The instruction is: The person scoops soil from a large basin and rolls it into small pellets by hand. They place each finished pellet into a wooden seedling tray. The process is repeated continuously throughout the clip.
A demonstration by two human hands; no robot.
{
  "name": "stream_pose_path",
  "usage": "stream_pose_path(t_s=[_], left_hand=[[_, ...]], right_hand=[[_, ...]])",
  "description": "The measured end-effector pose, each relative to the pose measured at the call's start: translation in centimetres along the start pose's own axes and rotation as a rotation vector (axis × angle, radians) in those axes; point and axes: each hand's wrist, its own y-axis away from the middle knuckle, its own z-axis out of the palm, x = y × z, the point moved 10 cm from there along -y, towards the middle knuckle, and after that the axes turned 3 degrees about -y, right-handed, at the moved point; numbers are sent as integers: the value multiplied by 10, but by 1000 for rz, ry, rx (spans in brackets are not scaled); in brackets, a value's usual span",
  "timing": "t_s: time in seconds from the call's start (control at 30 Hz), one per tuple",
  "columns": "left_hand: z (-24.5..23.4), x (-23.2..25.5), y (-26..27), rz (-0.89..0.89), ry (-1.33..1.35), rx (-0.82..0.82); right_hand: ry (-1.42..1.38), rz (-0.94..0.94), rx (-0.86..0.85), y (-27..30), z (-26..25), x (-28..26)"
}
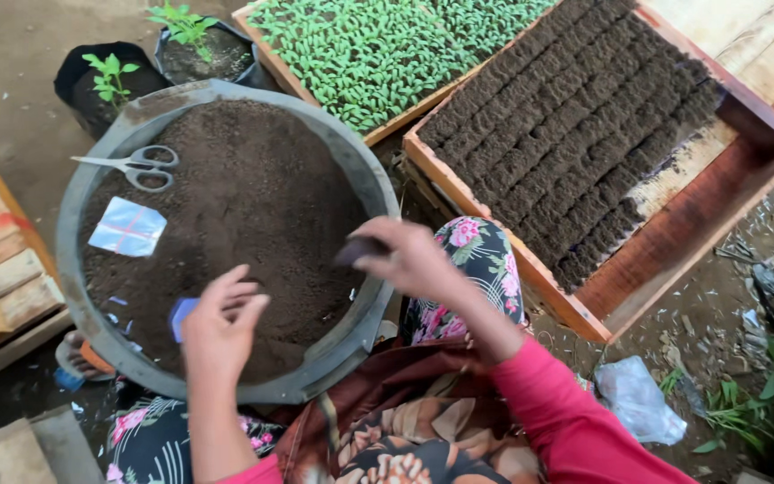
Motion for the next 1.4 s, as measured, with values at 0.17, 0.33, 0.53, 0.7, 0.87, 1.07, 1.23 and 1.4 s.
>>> stream_pose_path(t_s=[0.17, 0.33, 0.53, 0.7, 0.87, 1.07, 1.23, 1.4], left_hand=[[-63, -20, 9, 249, -526, 322], [-66, -68, 1, 154, -808, 282], [-63, -83, -3, -16, -980, 231], [-66, -77, 2, -78, -936, 243], [-63, -86, -5, -123, -988, 220], [-64, -77, -12, -123, -928, 256], [-66, -76, -14, -274, -1075, 211], [-92, -73, -12, -468, -979, 311]], right_hand=[[469, 322, 339, 73, -176, 93], [857, 740, 656, 182, -334, 171], [826, 944, 662, 242, -389, 264], [497, 973, 469, 216, -346, 235], [509, 944, 420, 222, -346, 251], [729, 927, 336, 221, -355, 270], [931, 599, 312, 146, -300, 227], [754, 128, 253, 49, -181, 120]])
